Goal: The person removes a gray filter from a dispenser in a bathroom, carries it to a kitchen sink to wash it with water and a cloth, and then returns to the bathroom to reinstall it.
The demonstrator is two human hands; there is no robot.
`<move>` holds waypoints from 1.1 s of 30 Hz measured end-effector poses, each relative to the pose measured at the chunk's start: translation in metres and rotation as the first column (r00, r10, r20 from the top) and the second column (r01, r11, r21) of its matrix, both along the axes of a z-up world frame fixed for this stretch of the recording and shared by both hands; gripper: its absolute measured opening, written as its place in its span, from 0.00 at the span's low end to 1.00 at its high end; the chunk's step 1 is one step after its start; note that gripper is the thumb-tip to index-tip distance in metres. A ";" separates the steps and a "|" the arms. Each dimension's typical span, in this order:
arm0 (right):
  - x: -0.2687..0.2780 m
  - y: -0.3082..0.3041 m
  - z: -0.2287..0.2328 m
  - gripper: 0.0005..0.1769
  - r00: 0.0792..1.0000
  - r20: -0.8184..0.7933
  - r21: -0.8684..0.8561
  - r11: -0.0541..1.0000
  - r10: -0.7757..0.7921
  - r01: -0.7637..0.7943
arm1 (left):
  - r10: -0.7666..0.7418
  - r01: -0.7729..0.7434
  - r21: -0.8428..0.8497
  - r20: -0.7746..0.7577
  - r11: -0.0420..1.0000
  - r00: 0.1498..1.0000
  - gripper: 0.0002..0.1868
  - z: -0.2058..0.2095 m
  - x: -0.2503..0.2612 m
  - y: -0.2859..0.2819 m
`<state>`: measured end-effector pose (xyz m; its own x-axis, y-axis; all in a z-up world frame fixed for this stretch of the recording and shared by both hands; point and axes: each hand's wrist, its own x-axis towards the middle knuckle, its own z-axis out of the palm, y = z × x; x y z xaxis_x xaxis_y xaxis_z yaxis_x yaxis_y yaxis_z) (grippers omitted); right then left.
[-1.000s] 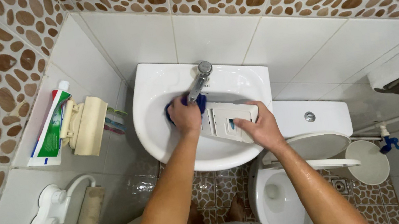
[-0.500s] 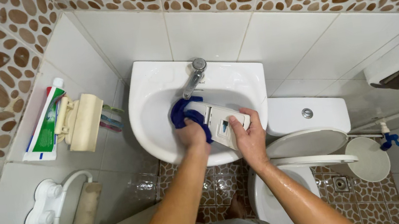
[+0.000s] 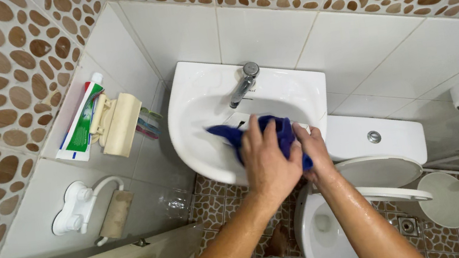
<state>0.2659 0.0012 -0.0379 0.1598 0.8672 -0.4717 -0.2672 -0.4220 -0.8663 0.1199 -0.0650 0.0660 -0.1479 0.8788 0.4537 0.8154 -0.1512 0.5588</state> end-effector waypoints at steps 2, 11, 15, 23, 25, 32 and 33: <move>0.003 -0.003 -0.002 0.31 0.997 -0.066 0.065 0.998 0.026 -0.022 | -0.202 0.215 -0.074 0.147 0.974 0.968 0.28 -0.033 0.010 0.005; 0.004 0.005 -0.010 0.35 0.996 -0.093 -0.027 0.999 0.016 -0.018 | 0.201 -0.096 -0.646 0.091 0.757 0.975 0.18 -0.090 -0.077 0.089; 0.005 0.012 -0.015 0.33 1.000 -0.010 0.042 0.999 -0.024 0.024 | 0.060 0.159 -0.527 0.374 0.835 0.926 0.16 -0.082 -0.007 0.059; -0.011 0.025 0.010 0.29 0.984 0.143 -0.144 0.986 0.108 -0.088 | 0.113 -0.069 -0.507 0.057 0.859 0.992 0.17 -0.101 -0.049 0.077; -0.017 0.027 -0.001 0.26 0.995 0.051 -0.188 0.980 0.080 -0.069 | 0.214 -0.130 -0.522 0.103 0.843 0.971 0.18 -0.099 -0.055 0.080; 0.009 0.058 -0.092 0.21 0.858 -0.482 -0.115 0.957 0.180 -0.265 | -0.265 0.254 -0.084 -0.183 0.964 0.947 0.13 -0.099 0.006 0.036; 0.012 0.058 -0.096 0.21 0.868 -0.470 -0.142 0.957 0.159 -0.252 | -0.292 0.276 -0.101 -0.228 0.956 0.929 0.12 -0.103 -0.001 0.044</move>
